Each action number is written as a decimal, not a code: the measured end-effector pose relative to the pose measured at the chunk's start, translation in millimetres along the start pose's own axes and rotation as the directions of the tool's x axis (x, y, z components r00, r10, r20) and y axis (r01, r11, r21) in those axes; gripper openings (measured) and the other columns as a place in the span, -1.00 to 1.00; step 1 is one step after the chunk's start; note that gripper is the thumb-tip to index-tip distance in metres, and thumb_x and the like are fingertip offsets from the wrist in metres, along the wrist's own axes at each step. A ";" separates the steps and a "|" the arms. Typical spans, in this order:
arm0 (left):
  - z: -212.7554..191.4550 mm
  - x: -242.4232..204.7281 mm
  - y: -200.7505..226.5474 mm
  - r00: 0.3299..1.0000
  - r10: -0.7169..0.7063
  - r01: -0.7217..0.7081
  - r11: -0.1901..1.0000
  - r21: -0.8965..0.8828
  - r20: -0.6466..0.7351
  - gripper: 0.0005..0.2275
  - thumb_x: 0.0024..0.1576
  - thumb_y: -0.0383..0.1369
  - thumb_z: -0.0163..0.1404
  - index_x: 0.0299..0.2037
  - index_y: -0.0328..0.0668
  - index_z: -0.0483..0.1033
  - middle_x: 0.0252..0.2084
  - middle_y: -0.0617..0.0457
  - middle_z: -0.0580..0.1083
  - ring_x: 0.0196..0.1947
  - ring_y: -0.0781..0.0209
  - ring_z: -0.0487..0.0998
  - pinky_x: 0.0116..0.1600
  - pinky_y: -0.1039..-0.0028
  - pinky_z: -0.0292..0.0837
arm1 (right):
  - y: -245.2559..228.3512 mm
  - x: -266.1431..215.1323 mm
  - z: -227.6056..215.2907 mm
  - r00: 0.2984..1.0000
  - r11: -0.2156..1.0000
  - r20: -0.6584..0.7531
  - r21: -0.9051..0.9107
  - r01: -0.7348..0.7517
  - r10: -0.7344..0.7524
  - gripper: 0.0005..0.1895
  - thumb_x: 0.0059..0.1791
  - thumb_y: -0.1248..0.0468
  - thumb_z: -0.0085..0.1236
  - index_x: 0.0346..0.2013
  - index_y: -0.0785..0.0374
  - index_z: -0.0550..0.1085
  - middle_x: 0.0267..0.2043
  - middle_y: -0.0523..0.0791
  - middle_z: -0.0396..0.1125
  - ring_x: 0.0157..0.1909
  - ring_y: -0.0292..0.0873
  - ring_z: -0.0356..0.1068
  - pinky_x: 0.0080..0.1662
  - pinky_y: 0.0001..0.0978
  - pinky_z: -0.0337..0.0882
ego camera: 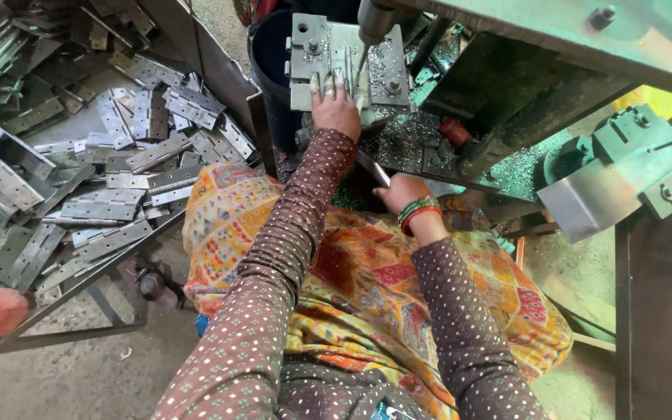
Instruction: The person sits on the floor and repeatedly places metal hinge pieces into a jig on a drill press, activates the drill, and removes the processed pieces. The person handles the metal pieces by hand and uses a lever to operate the machine.
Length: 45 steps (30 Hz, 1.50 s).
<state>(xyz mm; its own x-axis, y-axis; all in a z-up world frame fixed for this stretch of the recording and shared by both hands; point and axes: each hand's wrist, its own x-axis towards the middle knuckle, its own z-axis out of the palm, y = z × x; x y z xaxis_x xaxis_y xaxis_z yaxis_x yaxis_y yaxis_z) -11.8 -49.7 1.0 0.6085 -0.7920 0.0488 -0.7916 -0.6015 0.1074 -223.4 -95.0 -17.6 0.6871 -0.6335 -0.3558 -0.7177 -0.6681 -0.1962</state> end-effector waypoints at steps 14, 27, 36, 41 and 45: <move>20.4 -1.5 -8.2 0.977 0.020 -0.039 0.996 -0.084 -0.212 -0.72 0.19 -0.36 -0.17 0.01 -0.26 0.52 0.26 -0.10 0.33 0.22 -0.02 0.36 0.34 -0.07 0.01 | 21.3 -31.5 98.9 0.964 0.991 -0.264 0.131 0.014 0.022 -0.41 -0.06 -0.16 0.15 -0.45 0.40 0.52 -0.43 0.22 0.41 -0.33 0.28 0.43 -0.22 0.07 0.42; 5.4 37.5 -0.9 0.999 0.010 -0.006 0.997 -0.082 0.042 -0.80 0.22 -0.32 -0.10 -0.05 -0.13 0.54 0.36 -0.06 0.24 0.16 0.04 0.40 0.42 -0.05 -0.10 | 0.0 -7.6 8.9 0.998 0.998 -0.065 0.066 0.020 -0.015 -0.48 -0.10 -0.11 0.17 -0.24 0.34 0.54 -0.35 0.17 0.46 -0.35 0.17 0.47 -0.24 -0.03 0.44; 9.5 9.2 -4.7 0.998 0.062 -0.065 0.993 -0.098 -0.032 -0.76 0.26 -0.33 -0.13 0.03 -0.18 0.52 0.34 -0.06 0.27 0.31 0.02 0.25 0.42 -0.08 -0.10 | 21.4 -21.7 89.2 0.978 0.990 -0.207 0.138 -0.009 0.038 -0.45 -0.07 -0.13 0.17 -0.42 0.39 0.53 -0.45 0.19 0.41 -0.37 0.25 0.44 -0.26 0.04 0.43; -11.1 8.1 -11.5 0.996 0.074 -0.077 0.994 -0.075 -0.044 -0.78 0.16 -0.34 -0.03 -0.04 -0.17 0.55 0.31 -0.05 0.27 0.38 -0.05 0.13 0.39 -0.08 -0.13 | 10.4 -3.6 26.5 1.000 0.994 0.015 0.104 -0.026 0.024 -0.46 -0.08 -0.14 0.13 -0.36 0.35 0.53 -0.44 0.16 0.44 -0.38 0.18 0.48 -0.28 0.00 0.45; -13.8 26.4 -17.4 0.998 0.056 -0.054 0.997 -0.048 0.028 -0.80 0.18 -0.30 -0.03 -0.06 -0.09 0.56 0.32 -0.02 0.26 0.37 -0.05 0.14 0.44 -0.09 -0.22 | 8.5 -0.4 11.5 1.000 1.000 -0.005 -0.011 -0.007 0.007 -0.41 -0.07 -0.19 0.12 -0.39 0.37 0.55 -0.41 0.17 0.44 -0.35 0.20 0.46 -0.25 0.01 0.43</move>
<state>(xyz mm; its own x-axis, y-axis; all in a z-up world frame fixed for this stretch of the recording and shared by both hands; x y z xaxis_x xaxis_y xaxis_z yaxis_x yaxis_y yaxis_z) 18.7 -58.7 14.2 0.5615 -0.8270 0.0269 -0.8200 -0.5518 0.1521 -231.0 -96.0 -29.6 0.6823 -0.6405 -0.3524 -0.7215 -0.6676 -0.1837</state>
